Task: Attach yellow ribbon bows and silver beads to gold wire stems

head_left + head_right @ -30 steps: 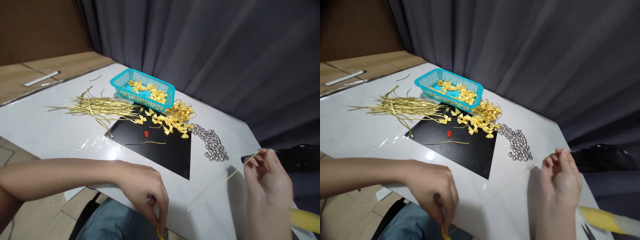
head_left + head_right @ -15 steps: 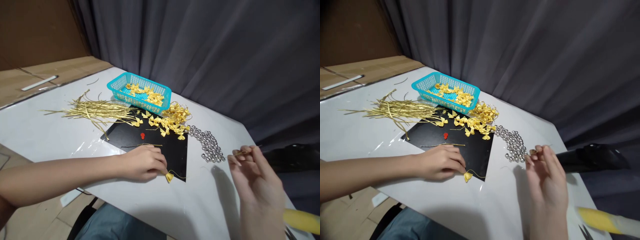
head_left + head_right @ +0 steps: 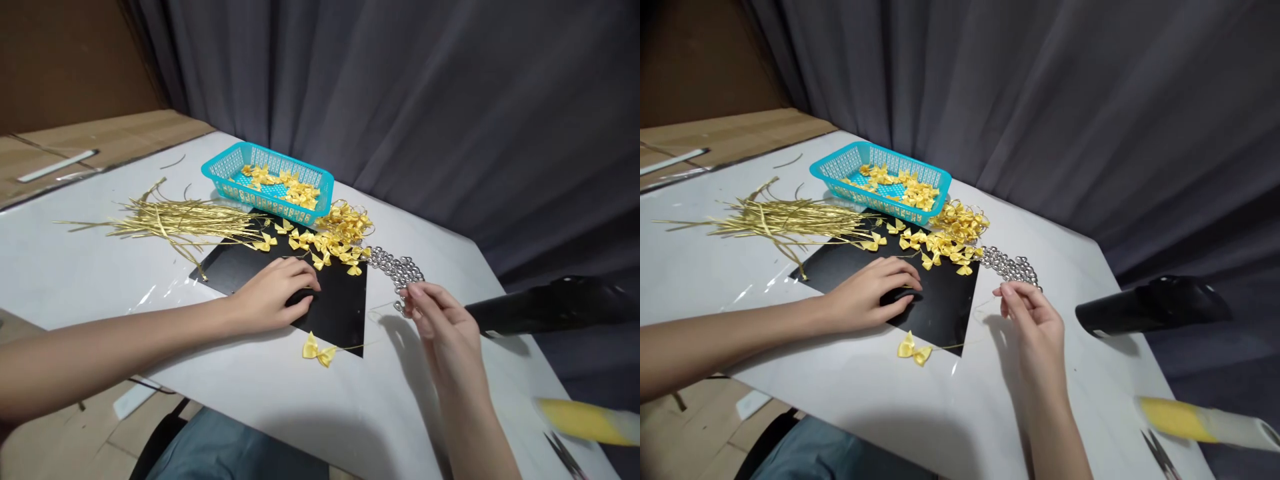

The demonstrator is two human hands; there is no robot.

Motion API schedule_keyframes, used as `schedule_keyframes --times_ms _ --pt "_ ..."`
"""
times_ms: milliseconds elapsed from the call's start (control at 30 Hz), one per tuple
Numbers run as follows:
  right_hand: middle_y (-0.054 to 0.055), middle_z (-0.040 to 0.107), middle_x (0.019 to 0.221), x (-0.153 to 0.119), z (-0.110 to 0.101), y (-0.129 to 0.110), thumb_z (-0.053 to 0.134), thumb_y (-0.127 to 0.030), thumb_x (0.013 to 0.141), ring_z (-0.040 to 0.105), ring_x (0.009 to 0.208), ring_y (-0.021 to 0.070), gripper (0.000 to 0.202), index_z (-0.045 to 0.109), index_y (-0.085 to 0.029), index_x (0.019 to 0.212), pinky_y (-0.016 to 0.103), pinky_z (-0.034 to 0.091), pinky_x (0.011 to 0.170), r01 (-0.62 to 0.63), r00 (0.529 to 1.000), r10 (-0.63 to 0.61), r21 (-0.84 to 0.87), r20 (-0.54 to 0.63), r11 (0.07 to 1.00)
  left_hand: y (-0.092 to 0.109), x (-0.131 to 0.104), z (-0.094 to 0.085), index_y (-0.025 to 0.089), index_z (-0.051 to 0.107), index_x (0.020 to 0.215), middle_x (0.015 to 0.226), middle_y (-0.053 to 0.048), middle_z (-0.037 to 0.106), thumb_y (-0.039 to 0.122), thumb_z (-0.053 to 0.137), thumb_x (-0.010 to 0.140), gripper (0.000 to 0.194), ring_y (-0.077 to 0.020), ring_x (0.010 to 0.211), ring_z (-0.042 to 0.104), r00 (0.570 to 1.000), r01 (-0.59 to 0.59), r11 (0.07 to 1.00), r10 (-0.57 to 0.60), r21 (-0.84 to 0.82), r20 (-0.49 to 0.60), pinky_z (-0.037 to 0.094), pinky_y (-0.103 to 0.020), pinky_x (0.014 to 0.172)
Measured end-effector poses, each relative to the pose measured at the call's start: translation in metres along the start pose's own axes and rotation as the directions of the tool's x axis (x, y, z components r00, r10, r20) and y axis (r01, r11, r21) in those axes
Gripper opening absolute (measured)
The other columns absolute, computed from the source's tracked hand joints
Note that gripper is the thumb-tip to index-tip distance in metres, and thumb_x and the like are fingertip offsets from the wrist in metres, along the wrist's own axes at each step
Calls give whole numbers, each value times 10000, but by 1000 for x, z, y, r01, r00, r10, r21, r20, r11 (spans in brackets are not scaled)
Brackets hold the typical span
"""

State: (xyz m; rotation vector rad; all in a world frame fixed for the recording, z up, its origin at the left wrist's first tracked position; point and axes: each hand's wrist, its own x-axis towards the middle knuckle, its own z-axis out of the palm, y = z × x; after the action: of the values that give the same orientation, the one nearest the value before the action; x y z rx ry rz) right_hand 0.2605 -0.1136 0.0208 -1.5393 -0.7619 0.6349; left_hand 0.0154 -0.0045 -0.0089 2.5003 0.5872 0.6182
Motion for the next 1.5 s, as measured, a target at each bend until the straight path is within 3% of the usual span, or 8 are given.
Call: schedule_keyframes --times_ms 100,233,333,433,567,1000,1233,1500 --pt "23 673 727 9 -5 5 791 -403 690 570 673 149 242 719 -197 795 275 475 636 94 995 -100 -194 -19 976 2 -1 1 184 650 1028 1114 -76 647 217 503 923 184 -215 1057 589 1000 -6 1000 6 -12 30 409 -382 924" --pt "53 699 723 20 -20 6 715 -413 700 615 666 194 241 714 -184 775 301 473 597 99 994 -111 -434 -1 896 4 -1 1 188 662 996 1095 -70 653 215 492 927 185 -213 1044 595 999 -13 1000 14 -11 40 407 -376 915" --pt "53 694 652 23 -33 1 653 -406 698 594 580 197 234 721 -184 732 301 431 540 109 994 -89 -677 65 728 5 -2 1 193 667 979 1088 -65 655 210 487 928 187 -209 1042 598 999 -17 1000 17 -9 41 401 -368 912" --pt "43 680 588 23 -41 -6 606 -429 691 579 536 201 255 720 -201 685 311 404 537 172 983 -44 -794 181 583 6 -2 2 194 670 963 1078 -62 659 214 485 928 189 -206 1031 602 999 -21 1000 21 -11 37 397 -364 903" --pt "49 683 601 22 -43 -8 554 -433 702 582 545 210 267 702 -213 676 321 396 559 208 973 -22 -836 228 507 6 -3 4 199 674 958 1072 -59 662 213 479 931 197 -206 1038 602 999 -23 1000 23 -10 37 393 -356 899" --pt "61 683 801 23 -46 12 496 -346 818 585 708 233 220 672 -225 765 348 400 672 230 972 -46 -895 230 382 5 -3 4 194 671 967 1068 -61 664 224 471 936 205 -204 1032 599 999 -21 1000 21 -7 47 382 -362 893" --pt "59 671 839 22 -43 13 484 -303 840 570 690 216 232 694 -222 784 335 394 669 259 966 -69 -912 250 317 7 -3 3 198 670 966 1065 -49 663 220 476 932 198 -199 1035 602 999 -19 1000 19 -10 39 379 -357 902" --pt "57 691 919 22 -41 11 492 -305 845 599 762 227 223 693 -227 790 334 396 689 233 972 -39 -916 233 328 7 -2 2 203 670 962 1063 -47 663 228 469 935 204 -200 1030 604 999 -16 1000 16 -4 40 382 -357 893"
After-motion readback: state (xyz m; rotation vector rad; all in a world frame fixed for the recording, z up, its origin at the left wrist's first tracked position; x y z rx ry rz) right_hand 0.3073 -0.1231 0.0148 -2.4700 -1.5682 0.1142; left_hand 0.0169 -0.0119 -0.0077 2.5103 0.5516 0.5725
